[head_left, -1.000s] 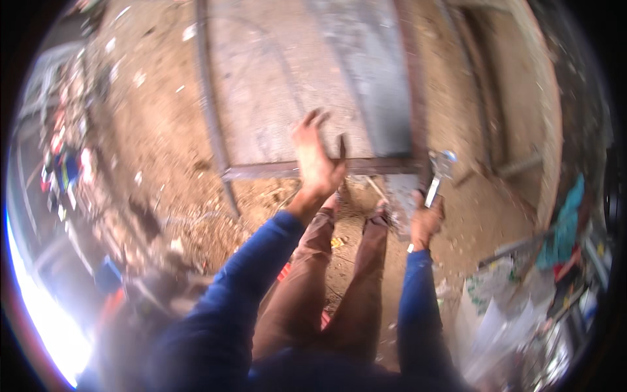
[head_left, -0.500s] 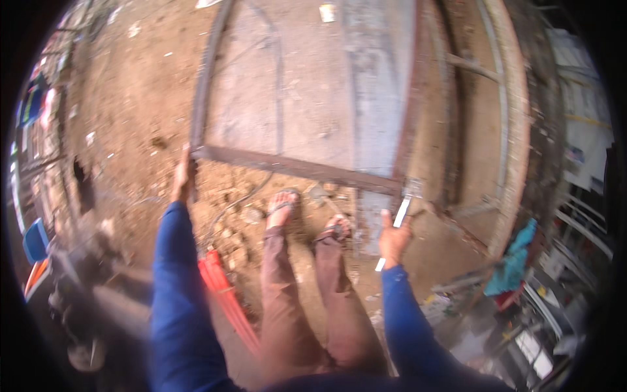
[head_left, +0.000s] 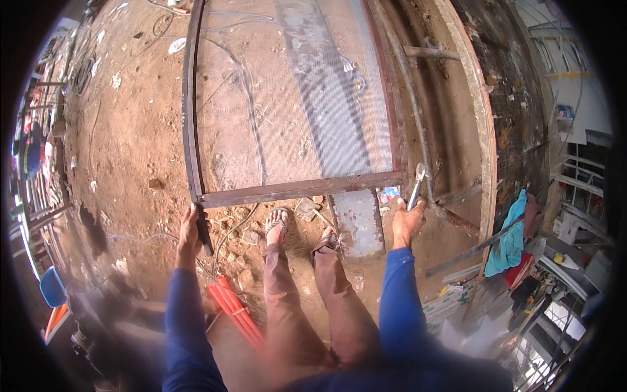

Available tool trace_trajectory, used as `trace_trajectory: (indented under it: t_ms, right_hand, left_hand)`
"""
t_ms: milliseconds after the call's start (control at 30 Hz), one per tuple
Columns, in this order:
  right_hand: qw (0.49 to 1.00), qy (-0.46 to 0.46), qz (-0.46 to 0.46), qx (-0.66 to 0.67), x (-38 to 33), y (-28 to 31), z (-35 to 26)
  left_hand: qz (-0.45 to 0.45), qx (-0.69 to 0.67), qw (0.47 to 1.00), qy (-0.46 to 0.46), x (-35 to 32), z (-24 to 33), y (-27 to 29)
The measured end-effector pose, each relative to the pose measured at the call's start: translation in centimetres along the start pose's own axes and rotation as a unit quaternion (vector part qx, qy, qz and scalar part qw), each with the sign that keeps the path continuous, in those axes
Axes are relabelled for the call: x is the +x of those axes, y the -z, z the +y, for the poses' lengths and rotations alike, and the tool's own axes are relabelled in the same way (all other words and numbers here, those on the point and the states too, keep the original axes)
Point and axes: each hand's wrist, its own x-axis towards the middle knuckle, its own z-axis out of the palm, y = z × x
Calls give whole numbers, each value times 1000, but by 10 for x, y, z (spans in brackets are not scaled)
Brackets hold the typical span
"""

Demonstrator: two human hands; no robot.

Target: The person assembles a metal mesh screen into a rectangular frame using a hammer and nails. They position the mesh, hammer nails along the edges, and flip the frame to work on different sides. Another person assists by holding the frame steady.

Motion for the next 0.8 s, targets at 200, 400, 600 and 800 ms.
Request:
trace_trajectory:
  t_ms: [200, 400, 600, 800]
  right_hand:
    - [998, -32, 61, -13, 59, -13, 24]
    - [998, -17, -6, 59, 42, 0, 22]
    - [886, -48, -92, 453, -24, -30, 33]
    - [878, -7, -190, 440, -30, -37, -21]
  left_hand:
    - [-2, -75, 997, 15, 0, -49, -52]
    - [-7, -126, 992, -18, -24, -67, -71]
    - [-11, -98, 995, -19, -67, -67, -138]
    - [22, -158, 986, -41, -93, -96, -213]
